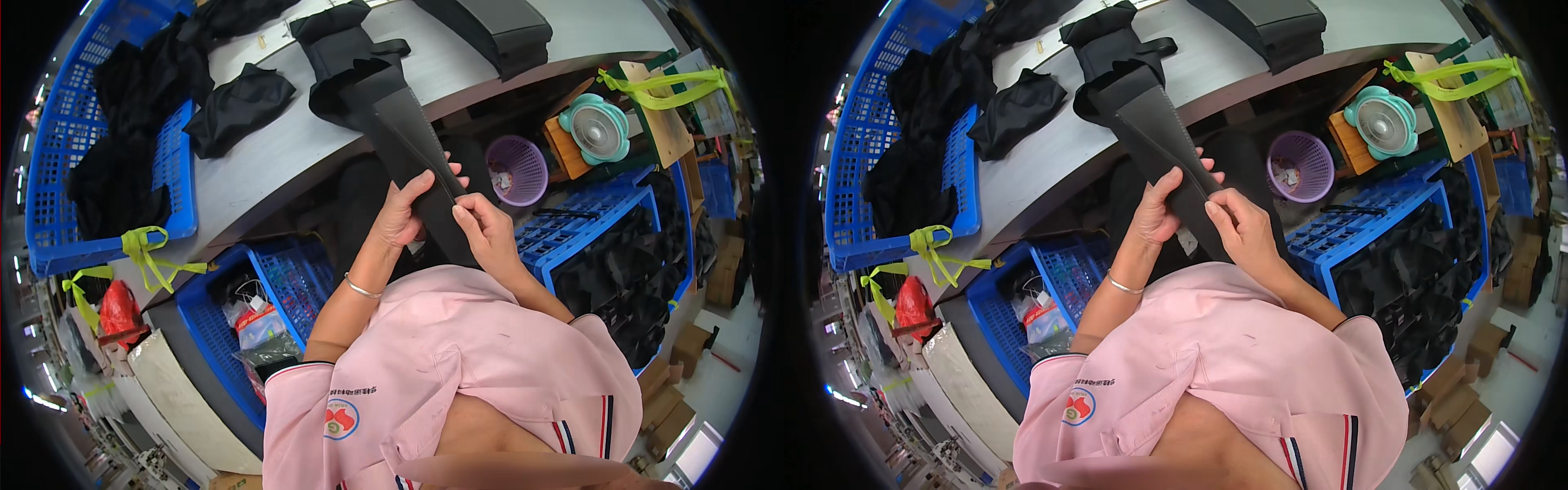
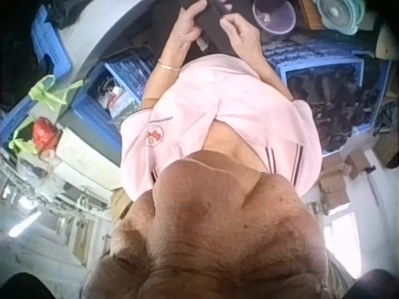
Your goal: The recorder is inspecting and turning out black fabric components, likely for clothing or bags, at a factory workstation.
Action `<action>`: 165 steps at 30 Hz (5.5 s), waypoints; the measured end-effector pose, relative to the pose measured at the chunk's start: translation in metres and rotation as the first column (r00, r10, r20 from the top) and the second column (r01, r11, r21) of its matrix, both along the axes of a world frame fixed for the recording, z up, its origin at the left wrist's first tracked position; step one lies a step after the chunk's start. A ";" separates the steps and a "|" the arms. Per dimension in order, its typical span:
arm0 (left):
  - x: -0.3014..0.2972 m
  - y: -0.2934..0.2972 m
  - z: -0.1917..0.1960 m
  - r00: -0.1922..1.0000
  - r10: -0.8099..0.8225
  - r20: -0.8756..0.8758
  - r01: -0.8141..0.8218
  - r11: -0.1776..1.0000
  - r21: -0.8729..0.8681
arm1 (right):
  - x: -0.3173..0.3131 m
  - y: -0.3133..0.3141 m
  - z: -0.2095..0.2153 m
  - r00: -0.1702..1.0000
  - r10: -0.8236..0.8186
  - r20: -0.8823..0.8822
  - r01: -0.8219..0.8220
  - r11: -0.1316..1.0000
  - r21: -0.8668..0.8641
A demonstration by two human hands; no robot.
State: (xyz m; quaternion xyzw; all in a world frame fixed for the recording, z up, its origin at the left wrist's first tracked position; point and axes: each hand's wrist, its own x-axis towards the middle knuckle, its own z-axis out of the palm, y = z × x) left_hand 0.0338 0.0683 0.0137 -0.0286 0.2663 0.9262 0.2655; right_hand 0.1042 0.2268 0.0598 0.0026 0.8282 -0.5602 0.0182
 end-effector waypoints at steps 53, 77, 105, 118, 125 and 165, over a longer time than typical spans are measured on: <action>-0.012 -0.024 0.053 0.511 0.063 -0.858 -0.860 0.030 -0.510 | -0.128 -0.048 -0.004 0.942 0.079 0.328 0.272 0.396 -0.877; -0.005 -0.024 0.051 0.516 0.221 -0.828 -0.853 0.224 -0.472 | -0.122 -0.055 -0.031 0.934 0.056 0.354 0.324 0.287 -0.901; -0.034 -0.071 -0.063 0.756 0.617 -0.217 -0.595 0.511 -0.620 | -0.160 -0.083 -0.053 0.949 0.302 -0.094 -0.270 0.928 0.257; -0.037 -0.051 -0.080 0.911 0.411 0.018 -0.372 0.843 -0.389 | -0.151 -0.111 -0.058 0.832 0.364 -0.419 -0.023 0.777 0.629; -0.018 -0.051 -0.072 0.830 0.488 -0.269 -0.523 0.515 -0.679 | -0.149 -0.100 -0.069 0.860 0.508 -0.050 -0.303 0.587 0.751; 0.013 -0.046 -0.010 0.999 0.049 0.022 -0.044 0.979 -0.201 | -0.050 0.031 -0.029 0.972 0.025 0.232 0.131 0.763 -0.633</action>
